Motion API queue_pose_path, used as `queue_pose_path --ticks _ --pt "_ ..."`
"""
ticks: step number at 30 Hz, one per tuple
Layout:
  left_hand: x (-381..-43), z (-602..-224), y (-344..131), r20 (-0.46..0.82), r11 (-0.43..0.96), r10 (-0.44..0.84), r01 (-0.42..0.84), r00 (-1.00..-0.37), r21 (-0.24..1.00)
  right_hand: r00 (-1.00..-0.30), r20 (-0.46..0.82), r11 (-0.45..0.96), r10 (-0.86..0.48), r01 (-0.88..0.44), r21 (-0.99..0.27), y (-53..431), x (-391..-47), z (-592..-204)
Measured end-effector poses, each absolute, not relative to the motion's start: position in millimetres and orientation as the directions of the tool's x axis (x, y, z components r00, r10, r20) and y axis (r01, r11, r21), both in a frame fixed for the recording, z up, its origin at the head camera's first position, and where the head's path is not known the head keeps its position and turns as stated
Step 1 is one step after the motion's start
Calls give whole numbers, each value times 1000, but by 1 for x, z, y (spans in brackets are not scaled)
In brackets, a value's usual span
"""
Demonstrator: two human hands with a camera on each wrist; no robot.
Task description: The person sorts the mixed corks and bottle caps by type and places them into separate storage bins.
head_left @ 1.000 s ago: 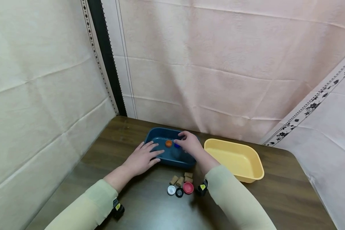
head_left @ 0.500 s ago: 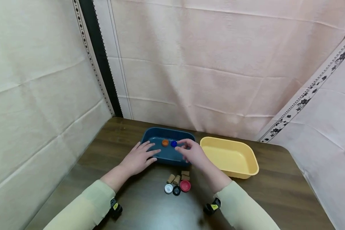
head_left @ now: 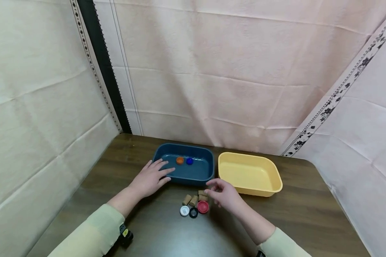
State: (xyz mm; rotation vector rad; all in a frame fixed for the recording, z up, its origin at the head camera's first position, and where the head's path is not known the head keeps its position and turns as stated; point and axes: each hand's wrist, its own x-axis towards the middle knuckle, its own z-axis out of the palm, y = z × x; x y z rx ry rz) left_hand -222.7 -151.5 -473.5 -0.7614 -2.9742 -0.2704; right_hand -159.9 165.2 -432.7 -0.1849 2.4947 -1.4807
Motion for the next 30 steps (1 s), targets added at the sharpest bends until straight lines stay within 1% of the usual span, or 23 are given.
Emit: queue_pose_path --ticks 8,17,25,30 --pt "-221 -476 -156 106 868 459 471 -882 160 -953 -184 520 -241 33 -853 175 -145 -441" --pt "-221 -475 -156 107 862 468 479 -877 163 -943 -187 511 -275 21 -859 179 -142 -449" --pt "-222 -474 -154 114 858 474 487 -873 161 -892 -239 536 -384 -5 -844 182 -146 -457" --pt "-222 -472 -152 104 859 475 486 -874 163 -857 -252 585 -449 -69 -808 182 -148 -458"
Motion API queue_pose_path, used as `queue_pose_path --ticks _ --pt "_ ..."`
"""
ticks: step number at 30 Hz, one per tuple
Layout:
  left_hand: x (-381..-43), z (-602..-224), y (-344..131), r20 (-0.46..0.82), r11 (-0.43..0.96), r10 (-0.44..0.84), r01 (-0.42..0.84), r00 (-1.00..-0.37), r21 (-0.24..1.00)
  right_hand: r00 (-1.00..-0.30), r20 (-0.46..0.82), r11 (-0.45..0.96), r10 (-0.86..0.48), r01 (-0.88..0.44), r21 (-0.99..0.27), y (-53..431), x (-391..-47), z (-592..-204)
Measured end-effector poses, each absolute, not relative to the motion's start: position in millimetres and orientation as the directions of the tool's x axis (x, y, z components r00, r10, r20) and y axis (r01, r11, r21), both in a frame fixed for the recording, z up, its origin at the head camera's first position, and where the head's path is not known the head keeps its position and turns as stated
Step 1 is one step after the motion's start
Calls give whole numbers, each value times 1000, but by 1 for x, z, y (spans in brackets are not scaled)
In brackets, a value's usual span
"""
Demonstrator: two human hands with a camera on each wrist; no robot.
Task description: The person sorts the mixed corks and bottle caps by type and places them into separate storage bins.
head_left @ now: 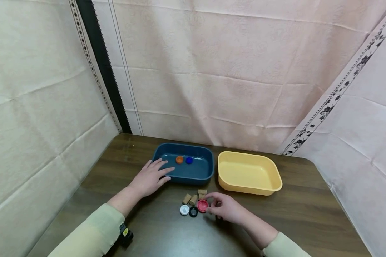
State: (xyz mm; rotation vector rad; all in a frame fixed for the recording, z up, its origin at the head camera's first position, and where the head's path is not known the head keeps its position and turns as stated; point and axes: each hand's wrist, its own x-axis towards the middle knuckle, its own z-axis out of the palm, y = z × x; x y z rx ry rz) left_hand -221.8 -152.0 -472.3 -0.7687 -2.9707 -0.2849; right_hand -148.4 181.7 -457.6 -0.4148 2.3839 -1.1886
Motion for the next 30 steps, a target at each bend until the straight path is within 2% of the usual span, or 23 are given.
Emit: queue_pose_path --ticks 11,30 --pt "-221 -473 -152 104 862 468 479 -878 166 -817 -247 696 -522 -240 -677 179 -158 -460" --pt "-221 -472 -151 93 866 467 476 -879 156 -804 -253 751 -539 -323 -575 173 -169 -464"
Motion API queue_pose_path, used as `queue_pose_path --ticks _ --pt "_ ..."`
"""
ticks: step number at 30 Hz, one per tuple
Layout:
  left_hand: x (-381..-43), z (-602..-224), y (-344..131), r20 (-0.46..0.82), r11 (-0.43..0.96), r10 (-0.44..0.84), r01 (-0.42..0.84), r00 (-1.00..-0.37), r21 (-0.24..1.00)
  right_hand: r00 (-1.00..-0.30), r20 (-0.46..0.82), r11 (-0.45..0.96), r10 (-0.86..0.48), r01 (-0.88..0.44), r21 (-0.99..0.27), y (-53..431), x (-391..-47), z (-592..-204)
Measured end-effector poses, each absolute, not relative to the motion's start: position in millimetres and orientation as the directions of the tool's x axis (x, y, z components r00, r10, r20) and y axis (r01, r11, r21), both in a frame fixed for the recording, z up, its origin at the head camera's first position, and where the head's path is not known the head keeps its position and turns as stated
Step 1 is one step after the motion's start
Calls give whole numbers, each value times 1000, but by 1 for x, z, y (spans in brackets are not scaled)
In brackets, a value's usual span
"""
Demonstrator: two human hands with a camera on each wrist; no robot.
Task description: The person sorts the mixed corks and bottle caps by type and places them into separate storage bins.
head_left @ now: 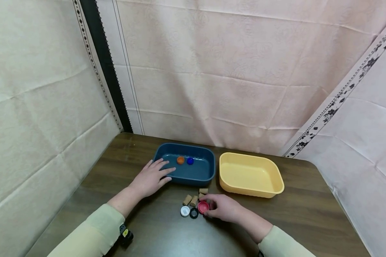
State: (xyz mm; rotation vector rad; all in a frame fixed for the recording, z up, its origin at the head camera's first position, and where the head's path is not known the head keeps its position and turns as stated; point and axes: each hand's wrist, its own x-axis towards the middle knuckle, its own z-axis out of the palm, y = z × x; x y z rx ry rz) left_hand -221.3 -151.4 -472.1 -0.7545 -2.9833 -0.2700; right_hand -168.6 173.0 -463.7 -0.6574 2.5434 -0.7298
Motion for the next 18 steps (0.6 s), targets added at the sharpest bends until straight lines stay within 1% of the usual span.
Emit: queue_pose_path --ticks 10,18 --pt "-223 -474 -151 100 867 467 477 -879 143 -795 -259 761 -548 -345 -549 169 -169 -464" --pt "-222 -473 -151 101 867 467 478 -878 144 -787 -233 748 -572 -383 -542 166 -169 -466"
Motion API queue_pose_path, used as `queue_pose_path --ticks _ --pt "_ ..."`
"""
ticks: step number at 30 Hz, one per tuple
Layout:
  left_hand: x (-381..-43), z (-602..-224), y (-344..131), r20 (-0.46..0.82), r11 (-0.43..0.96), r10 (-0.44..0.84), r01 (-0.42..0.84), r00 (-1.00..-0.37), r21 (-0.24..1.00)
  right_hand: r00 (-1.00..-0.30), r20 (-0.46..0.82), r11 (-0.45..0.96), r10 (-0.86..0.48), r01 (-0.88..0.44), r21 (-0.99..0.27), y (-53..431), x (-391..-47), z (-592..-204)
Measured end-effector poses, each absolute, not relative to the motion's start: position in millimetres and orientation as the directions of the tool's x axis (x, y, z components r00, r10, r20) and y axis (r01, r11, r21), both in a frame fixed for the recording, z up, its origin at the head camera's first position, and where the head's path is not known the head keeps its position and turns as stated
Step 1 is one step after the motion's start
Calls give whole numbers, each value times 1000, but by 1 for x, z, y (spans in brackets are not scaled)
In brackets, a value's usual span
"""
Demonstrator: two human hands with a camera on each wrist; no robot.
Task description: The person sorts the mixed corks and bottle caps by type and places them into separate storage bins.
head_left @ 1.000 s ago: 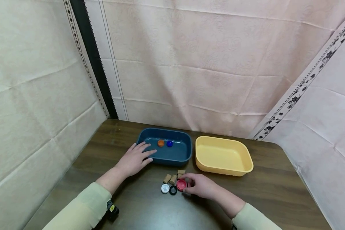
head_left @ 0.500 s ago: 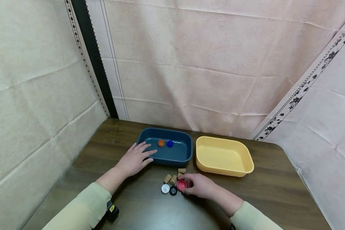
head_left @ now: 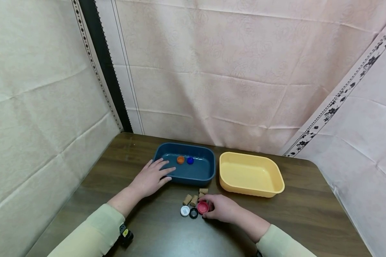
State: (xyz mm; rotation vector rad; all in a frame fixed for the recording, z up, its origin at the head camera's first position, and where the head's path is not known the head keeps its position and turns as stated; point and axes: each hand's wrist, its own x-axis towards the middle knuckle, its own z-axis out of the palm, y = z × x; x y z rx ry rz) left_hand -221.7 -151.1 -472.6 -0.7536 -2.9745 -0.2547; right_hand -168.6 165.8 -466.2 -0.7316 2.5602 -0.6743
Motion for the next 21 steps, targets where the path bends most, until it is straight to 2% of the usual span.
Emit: queue_pose_path --ticks 10,21 --pt "-221 -471 -151 99 864 469 479 -878 157 -803 -255 766 -539 -342 -545 169 -168 -468" --pt "-221 -472 -151 122 856 475 490 -871 167 -808 -241 731 -538 -305 -610 175 -167 -457"
